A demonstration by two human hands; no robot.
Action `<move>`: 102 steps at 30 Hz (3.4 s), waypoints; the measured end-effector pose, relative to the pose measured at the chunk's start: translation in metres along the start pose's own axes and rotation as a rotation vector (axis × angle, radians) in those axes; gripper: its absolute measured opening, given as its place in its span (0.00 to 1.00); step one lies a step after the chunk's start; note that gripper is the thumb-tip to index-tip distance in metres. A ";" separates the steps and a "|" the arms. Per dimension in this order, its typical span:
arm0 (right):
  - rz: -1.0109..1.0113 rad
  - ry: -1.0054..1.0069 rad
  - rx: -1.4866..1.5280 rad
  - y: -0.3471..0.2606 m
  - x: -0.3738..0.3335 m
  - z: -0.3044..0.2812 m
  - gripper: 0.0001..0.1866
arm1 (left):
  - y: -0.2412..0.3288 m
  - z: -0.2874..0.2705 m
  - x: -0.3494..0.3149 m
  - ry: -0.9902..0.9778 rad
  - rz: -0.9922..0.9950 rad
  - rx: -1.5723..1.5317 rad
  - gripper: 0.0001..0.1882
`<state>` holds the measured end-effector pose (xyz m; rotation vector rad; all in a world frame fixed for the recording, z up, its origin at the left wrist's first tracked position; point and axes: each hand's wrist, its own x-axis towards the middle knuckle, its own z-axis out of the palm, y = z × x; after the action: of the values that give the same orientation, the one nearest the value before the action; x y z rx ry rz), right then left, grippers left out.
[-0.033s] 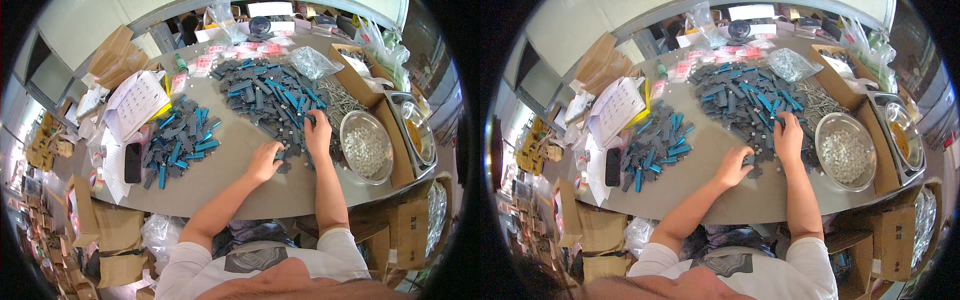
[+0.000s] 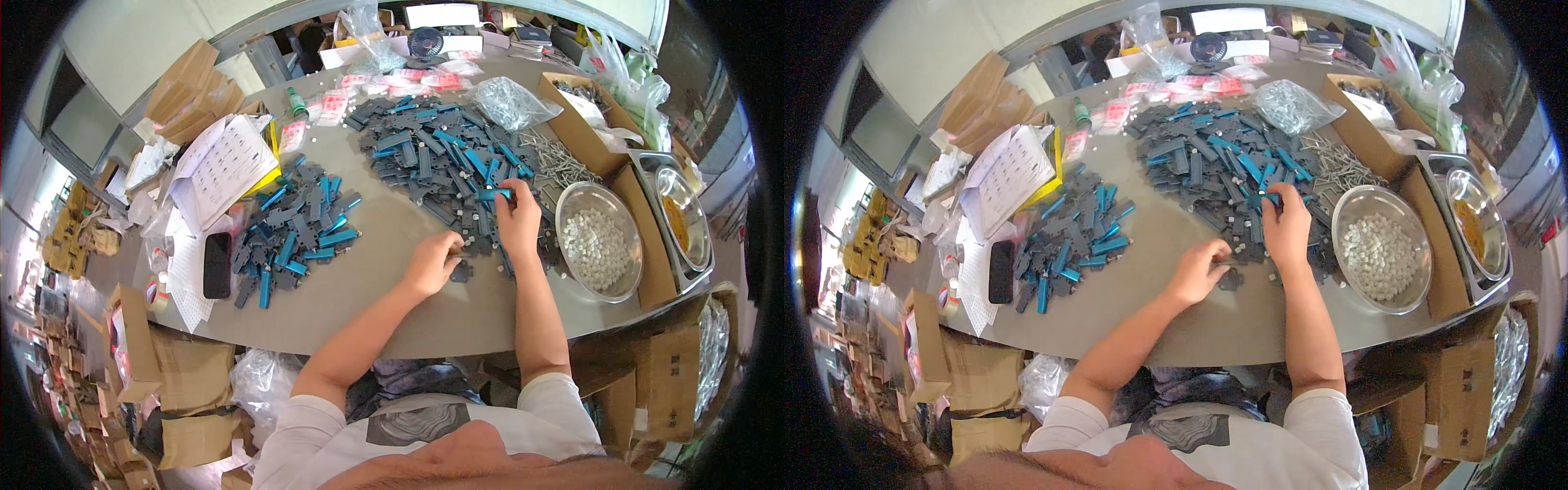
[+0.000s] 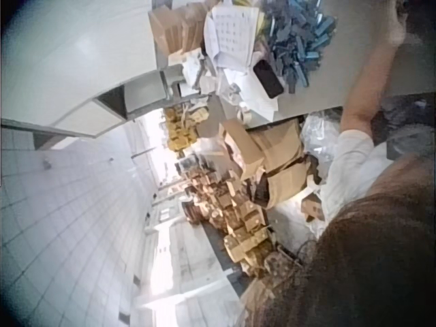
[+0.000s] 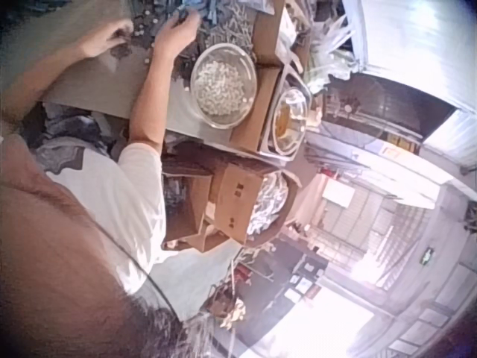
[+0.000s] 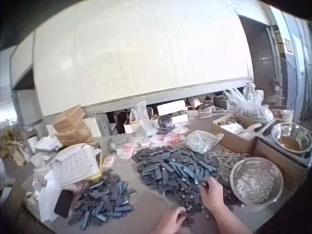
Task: The person sits at a table and repeatedly picks up blue and grey plastic components, inserting small white cylindrical pieces into them. The person handles the parts one at a time, assembling them and placing the finished units back onto the table.
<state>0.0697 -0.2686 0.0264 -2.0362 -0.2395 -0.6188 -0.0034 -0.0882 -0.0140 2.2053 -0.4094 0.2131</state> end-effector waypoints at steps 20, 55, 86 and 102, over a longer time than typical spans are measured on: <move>0.315 -0.398 0.789 -0.005 -0.012 0.018 0.07 | -0.023 -0.025 0.009 0.298 -0.324 -1.081 0.10; 0.085 -0.458 0.311 -0.004 -0.017 0.024 0.17 | -0.018 -0.039 0.014 0.417 -0.230 -0.990 0.16; -0.054 -0.265 -0.510 0.006 -0.017 0.015 0.16 | 0.000 -0.022 -0.001 -0.448 -0.045 0.169 0.23; -0.042 0.088 -0.202 -0.013 -0.009 0.004 0.07 | 0.026 -0.004 -0.015 -0.488 0.064 0.143 0.18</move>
<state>0.0578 -0.2576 0.0300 -2.1951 -0.1745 -0.7834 -0.0267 -0.0969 0.0036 2.3780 -0.7511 -0.2789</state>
